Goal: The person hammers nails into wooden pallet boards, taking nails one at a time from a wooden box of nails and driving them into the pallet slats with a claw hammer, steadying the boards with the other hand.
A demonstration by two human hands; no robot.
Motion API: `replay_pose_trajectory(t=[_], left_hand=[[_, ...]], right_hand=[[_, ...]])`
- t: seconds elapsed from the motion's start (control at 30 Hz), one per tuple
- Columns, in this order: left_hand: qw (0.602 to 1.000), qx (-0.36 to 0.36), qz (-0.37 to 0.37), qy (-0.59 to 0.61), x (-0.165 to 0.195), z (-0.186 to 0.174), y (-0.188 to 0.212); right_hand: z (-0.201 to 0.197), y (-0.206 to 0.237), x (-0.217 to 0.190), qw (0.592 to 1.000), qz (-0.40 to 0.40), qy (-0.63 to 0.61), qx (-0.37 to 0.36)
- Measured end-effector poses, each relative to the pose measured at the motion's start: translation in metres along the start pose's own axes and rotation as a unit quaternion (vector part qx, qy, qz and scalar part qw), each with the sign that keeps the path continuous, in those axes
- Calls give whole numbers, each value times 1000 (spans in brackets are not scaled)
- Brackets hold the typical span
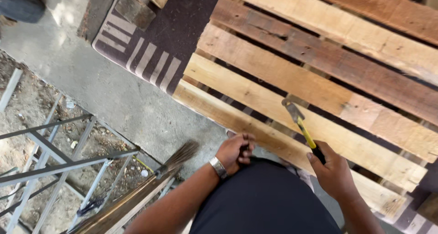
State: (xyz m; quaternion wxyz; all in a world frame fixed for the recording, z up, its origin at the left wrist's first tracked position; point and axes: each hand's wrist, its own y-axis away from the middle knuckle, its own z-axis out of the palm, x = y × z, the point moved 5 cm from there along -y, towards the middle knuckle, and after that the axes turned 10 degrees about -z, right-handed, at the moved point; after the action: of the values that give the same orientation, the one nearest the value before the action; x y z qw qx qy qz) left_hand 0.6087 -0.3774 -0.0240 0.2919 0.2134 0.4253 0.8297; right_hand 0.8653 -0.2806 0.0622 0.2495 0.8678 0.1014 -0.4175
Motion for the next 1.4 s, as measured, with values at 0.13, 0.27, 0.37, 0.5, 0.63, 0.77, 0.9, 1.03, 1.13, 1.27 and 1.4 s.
replay_pose_trajectory(t=[0.13,0.27,0.37,0.5,0.63,0.77,0.9,1.03,1.13,1.27,1.4], left_hand=[[999,-3,8,35,61,-26,35],[999,-43,3,-5,99,-32,42],[998,-57,24,-1,126,-35,41],[991,-55,123,2,166,-34,52],[979,4,203,-1,220,-35,72],[946,48,291,-131,299,-28,75],[854,121,396,-316,384,-25,43],[760,57,485,-429,458,-12,-2],[694,87,487,-523,495,-12,-29],[662,28,500,-558,520,-10,-49],[633,10,483,-605,528,-13,-59]], right_hand=[[48,-21,-45,997,-53,-48,31],[72,-34,-56,997,33,-73,21],[75,-50,-60,997,35,-70,6],[76,-72,-60,991,50,-116,-36],[81,-96,-66,991,44,-119,-45],[94,-117,-85,984,21,-174,-44],[112,-140,-113,983,31,-176,-30],[140,-163,-147,979,65,-191,14],[166,-174,-173,974,98,-196,55],[196,-185,-201,965,140,-203,94],[217,-193,-225,958,162,-207,118]])
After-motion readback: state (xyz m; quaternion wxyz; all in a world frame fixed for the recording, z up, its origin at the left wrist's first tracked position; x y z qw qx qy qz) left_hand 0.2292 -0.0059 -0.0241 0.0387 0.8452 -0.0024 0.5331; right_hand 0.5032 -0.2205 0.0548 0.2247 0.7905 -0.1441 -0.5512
